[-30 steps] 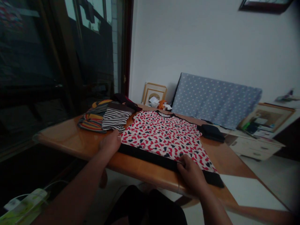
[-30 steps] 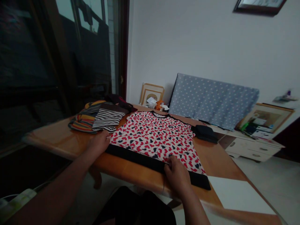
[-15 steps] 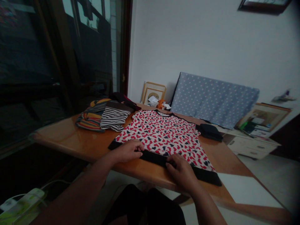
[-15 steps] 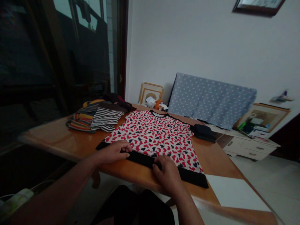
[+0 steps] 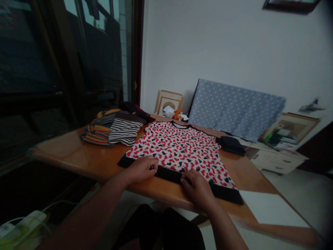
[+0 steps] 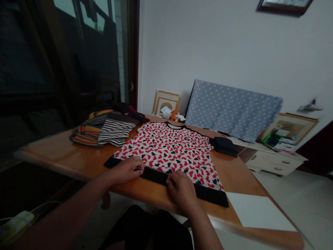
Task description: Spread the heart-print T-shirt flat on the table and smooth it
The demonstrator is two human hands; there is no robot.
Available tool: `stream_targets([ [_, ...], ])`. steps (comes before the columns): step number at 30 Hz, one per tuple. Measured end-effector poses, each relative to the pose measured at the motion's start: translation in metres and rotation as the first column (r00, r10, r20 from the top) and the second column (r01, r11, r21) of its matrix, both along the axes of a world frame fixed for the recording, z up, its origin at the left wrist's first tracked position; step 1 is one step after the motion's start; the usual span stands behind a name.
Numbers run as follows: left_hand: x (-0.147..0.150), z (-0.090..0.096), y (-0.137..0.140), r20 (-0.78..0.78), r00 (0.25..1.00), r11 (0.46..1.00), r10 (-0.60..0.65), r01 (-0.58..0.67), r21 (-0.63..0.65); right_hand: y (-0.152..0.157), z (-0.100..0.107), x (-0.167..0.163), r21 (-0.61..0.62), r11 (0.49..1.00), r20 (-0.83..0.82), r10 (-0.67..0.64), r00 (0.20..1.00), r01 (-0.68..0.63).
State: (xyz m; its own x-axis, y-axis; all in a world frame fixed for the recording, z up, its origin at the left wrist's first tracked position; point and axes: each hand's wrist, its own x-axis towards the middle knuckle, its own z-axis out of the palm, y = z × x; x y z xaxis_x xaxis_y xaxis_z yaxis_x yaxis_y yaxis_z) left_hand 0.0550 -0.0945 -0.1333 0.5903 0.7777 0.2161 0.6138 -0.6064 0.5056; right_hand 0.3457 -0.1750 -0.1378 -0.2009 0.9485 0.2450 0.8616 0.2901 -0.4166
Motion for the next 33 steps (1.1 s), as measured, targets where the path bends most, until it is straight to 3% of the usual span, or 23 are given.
stream_targets([
  [5,-0.001,0.001,-0.001,0.091,0.996,0.995,-0.008,0.017,-0.097,0.002,-0.002,0.006,-0.043,0.998,-0.102,0.045,0.994,-0.050],
  [9,-0.003,0.002,0.000,0.053,0.998,0.998,-0.015,0.019,-0.067,0.004,-0.005,0.005,-0.045,0.998,-0.112,0.031,0.993,-0.037],
  [15,0.001,0.000,0.005,0.001,0.995,0.991,0.096,-0.095,-0.099,0.007,-0.005,0.004,-0.050,0.998,-0.145,-0.048,0.988,0.042],
  [19,0.005,0.005,0.007,-0.051,0.986,0.978,0.156,-0.162,-0.129,0.012,-0.004,0.012,-0.081,0.994,-0.060,-0.082,0.995,0.077],
  [22,0.005,0.015,0.011,-0.122,0.985,0.971,0.120,-0.142,-0.194,0.019,-0.001,0.017,-0.161,0.986,-0.033,-0.046,0.998,0.040],
  [27,0.001,0.030,0.036,-0.150,0.989,0.971,-0.013,-0.023,-0.240,0.035,0.014,0.025,-0.277,0.961,-0.128,-0.012,0.992,-0.024],
  [29,0.001,0.032,0.053,-0.120,0.992,0.975,0.046,-0.071,-0.209,0.045,0.021,0.030,-0.276,0.961,-0.150,-0.012,0.989,-0.031],
  [33,0.012,0.033,0.094,-0.116,0.950,0.947,0.290,-0.302,-0.111,0.074,0.035,0.037,-0.254,0.967,-0.160,-0.019,0.987,-0.023],
])
